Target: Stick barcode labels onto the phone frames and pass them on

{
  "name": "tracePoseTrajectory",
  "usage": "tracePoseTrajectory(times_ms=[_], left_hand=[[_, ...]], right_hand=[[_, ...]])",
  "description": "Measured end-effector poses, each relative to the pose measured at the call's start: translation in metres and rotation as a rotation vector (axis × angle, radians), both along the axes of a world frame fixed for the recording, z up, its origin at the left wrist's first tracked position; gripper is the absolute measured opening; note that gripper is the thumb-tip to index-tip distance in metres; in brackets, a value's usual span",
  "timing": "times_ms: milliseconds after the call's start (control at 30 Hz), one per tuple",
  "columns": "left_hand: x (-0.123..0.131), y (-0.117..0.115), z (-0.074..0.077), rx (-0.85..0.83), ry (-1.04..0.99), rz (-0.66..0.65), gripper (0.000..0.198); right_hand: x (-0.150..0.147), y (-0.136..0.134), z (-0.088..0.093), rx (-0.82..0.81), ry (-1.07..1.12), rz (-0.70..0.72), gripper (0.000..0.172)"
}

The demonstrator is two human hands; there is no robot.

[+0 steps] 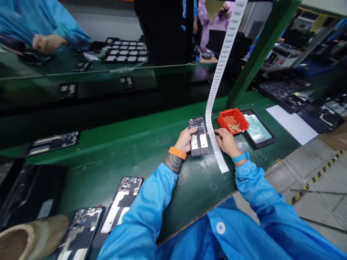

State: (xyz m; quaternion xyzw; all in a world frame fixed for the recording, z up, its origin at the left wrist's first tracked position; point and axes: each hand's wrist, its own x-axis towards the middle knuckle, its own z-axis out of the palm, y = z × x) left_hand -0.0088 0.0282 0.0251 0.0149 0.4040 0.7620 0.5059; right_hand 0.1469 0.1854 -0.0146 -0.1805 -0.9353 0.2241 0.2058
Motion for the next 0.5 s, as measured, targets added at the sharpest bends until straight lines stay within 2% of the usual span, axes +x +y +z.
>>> tracePoseTrajectory(times_ms=[133, 267, 333, 467, 500], left_hand=[[0.002, 0.014, 0.0, -0.112, 0.026, -0.115, 0.023], [0.001, 0.02, -0.004, -0.17, 0.067, -0.267, 0.029], [0.001, 0.022, -0.006, -0.187, 0.064, -0.256, 0.029], [0.014, 0.019, -0.009, -0.195, 0.054, -0.141, 0.02], [0.017, 0.02, -0.011, -0.172, 0.036, -0.162, 0.019]], right_hand=[[-0.003, 0.002, -0.01, 0.092, -0.058, 0.093, 0.032], [0.005, 0.009, -0.008, 0.137, -0.075, 0.15, 0.033], [0.009, 0.012, -0.006, 0.166, -0.085, 0.195, 0.034], [0.017, 0.013, -0.006, 0.264, -0.044, 0.308, 0.035], [0.018, 0.015, -0.007, 0.295, -0.034, 0.333, 0.035]])
